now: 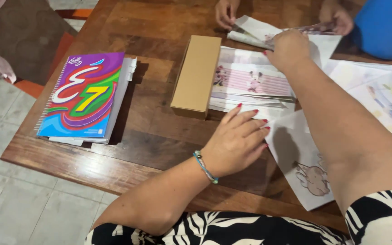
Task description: Cutting out printed designs from paper sheets using scissors and organizing them on a table
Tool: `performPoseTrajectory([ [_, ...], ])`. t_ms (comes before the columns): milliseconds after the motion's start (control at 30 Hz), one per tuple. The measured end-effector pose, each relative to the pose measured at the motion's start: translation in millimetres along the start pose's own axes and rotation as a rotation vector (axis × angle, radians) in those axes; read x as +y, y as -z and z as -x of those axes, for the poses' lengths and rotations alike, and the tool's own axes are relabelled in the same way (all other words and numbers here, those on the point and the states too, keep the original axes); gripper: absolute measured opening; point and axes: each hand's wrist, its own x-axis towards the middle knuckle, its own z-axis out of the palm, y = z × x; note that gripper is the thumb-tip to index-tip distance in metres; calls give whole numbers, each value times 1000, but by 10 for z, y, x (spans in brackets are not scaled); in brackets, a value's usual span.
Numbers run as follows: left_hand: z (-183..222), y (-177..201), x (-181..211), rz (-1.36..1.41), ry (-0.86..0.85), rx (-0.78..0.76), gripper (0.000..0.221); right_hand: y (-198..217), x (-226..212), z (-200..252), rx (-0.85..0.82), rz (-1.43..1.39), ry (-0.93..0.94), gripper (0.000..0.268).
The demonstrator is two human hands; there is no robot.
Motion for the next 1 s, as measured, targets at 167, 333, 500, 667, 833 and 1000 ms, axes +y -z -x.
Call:
performPoseTrajectory([
  [167,-19,38,1,-13,-19,-15,27,-179,-1,-248,-148,69,-62,38],
  [333,-11,-23,-105,175,93,-31,33,-290,245,-130,-2,-37,-69,21],
  [500,85,-246,-305,627,575,-91,48,297,468,376,385,-85,66,14],
  [667,-118,-239,-435,1546,1363,-116,70,1140,466,1477,559,368,214,25],
  [833,-35,-218,-477,1723,1351,-163,106,1579,45,2653,487,39,374,22],
  [1000,267,-506,-658,1626,1327,-214,100,964,-258,3329,498,-187,377,23],
])
